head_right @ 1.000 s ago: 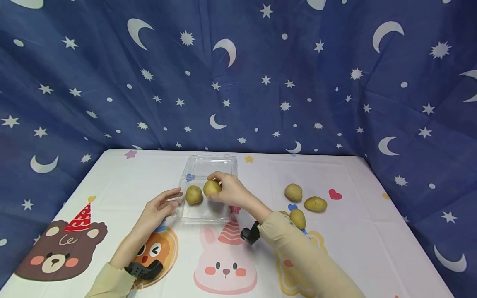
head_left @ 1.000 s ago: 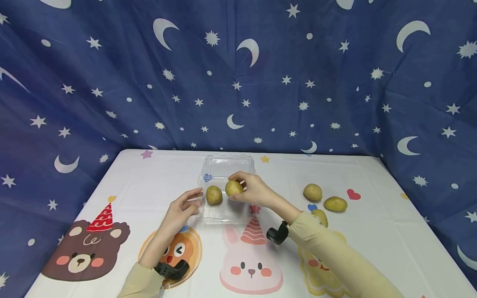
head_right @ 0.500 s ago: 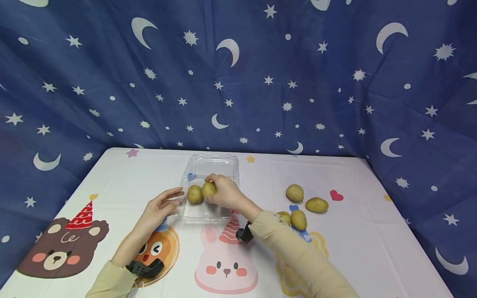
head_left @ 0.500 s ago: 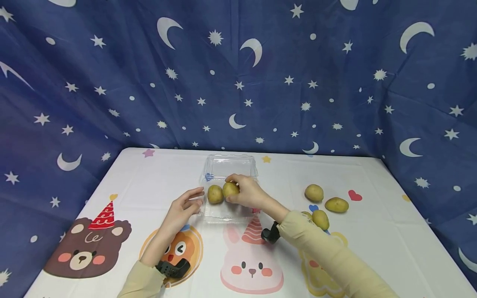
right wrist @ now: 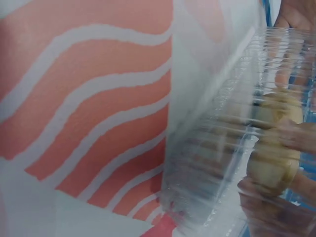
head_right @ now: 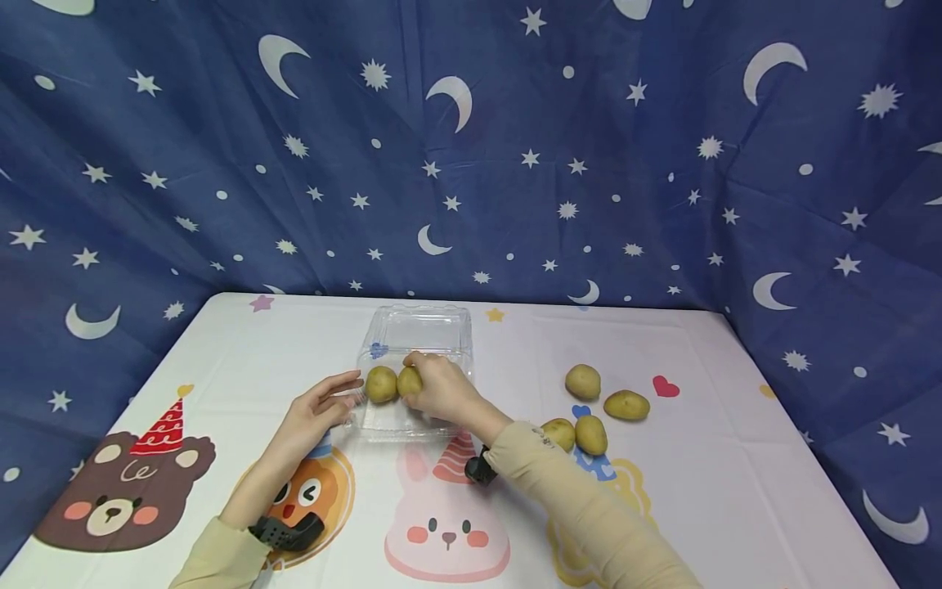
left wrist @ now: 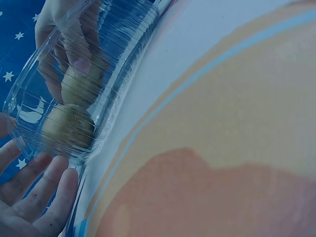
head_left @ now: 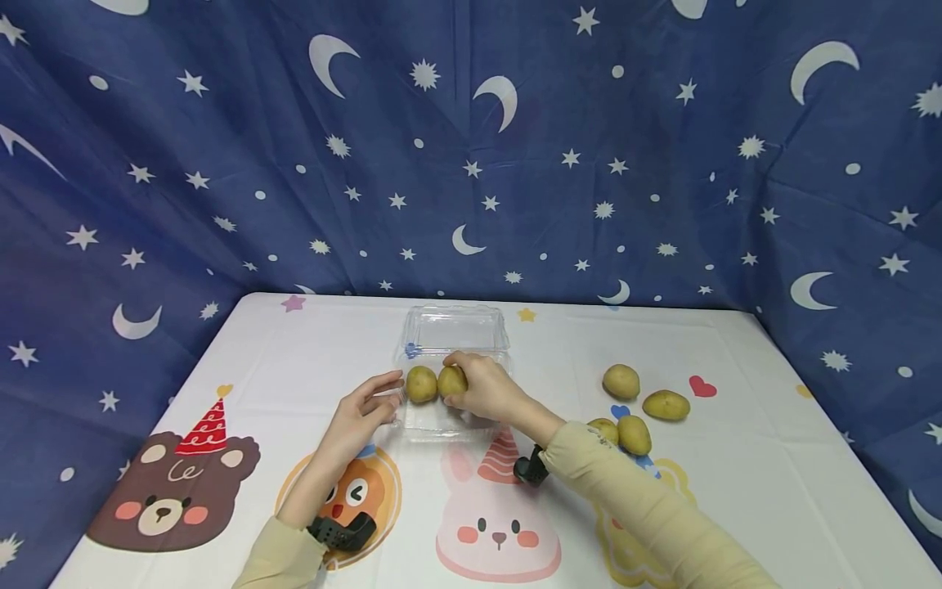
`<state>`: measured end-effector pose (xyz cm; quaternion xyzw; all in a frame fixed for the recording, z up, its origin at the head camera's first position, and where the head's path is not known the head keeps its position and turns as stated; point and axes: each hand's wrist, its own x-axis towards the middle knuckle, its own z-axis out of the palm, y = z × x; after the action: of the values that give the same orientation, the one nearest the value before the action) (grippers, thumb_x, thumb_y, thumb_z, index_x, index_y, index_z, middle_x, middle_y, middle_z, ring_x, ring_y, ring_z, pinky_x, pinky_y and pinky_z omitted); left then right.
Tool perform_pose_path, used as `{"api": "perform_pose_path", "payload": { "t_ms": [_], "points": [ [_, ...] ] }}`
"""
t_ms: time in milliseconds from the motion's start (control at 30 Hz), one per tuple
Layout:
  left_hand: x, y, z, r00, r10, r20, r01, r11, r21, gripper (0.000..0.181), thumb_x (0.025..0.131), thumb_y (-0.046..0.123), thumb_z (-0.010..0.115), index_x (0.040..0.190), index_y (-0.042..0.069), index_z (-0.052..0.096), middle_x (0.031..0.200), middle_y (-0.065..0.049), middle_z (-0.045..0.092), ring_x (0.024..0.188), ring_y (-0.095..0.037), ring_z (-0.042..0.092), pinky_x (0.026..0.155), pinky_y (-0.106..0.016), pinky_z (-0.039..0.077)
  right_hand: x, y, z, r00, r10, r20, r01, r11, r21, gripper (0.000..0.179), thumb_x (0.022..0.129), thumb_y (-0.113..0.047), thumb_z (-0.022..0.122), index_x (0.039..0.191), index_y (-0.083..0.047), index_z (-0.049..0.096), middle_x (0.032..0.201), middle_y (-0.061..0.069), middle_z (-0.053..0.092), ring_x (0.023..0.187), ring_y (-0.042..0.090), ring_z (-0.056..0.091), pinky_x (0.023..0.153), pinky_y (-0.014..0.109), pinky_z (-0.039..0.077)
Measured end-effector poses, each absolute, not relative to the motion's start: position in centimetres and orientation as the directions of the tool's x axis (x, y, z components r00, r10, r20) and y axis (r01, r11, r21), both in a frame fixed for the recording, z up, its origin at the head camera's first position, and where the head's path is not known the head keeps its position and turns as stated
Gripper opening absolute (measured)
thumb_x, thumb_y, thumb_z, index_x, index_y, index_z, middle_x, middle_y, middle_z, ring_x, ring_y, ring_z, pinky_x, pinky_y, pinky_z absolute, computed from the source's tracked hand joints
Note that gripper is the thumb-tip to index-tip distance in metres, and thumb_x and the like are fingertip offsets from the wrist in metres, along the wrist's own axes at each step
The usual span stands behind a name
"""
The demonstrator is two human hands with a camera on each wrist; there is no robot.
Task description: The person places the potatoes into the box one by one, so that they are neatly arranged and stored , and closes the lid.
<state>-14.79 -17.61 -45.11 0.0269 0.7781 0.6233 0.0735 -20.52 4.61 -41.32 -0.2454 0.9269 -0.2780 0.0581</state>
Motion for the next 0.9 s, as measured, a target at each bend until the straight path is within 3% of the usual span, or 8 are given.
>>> {"api": "perform_pose_path", "payload": {
  "t_ms": [233,467,900],
  "points": [
    [-14.69,-17.68,-45.09,-0.988,0.135,-0.074,-0.042,0.220,0.975,0.045,0.097,0.017,0.055,0.141,0.012,0.047,0.142,-0.013,0.051,0.126,-0.032,0.054,0.085,-0.020,0.053,-20.46,4.76,-41.77,-0.889,-0.457,0.036,-0.404,0.743,-0.534,0.051,0.076,-0.017,0.081,0.121,-0.005,0.059,0.101,0.011,0.070,0.086,0.021,0.063,0.075,0.034,0.054],
    [-14.65,-17.71,-45.07,-0.988,0.133,-0.082,-0.051,0.220,0.974,0.045,0.097,0.018,0.055,0.141,0.014,0.047,0.143,-0.011,0.050,0.128,-0.031,0.053,0.086,-0.020,0.053,-20.35,4.86,-41.95,-0.876,-0.478,0.068,-0.446,0.748,-0.492,0.049,0.075,-0.013,0.080,0.119,-0.006,0.059,0.110,0.012,0.067,0.095,0.023,0.063,0.082,0.039,0.054],
    [-14.72,-17.56,-44.90,-0.988,0.133,-0.074,-0.044,0.218,0.975,0.044,0.098,0.015,0.055,0.141,0.012,0.047,0.143,-0.014,0.050,0.126,-0.032,0.054,0.085,-0.020,0.054,-20.13,5.35,-42.20,-0.857,-0.506,0.097,-0.493,0.752,-0.436,0.051,0.076,-0.013,0.080,0.121,-0.006,0.057,0.105,0.013,0.064,0.088,0.023,0.063,0.077,0.038,0.055]
  ]
}}
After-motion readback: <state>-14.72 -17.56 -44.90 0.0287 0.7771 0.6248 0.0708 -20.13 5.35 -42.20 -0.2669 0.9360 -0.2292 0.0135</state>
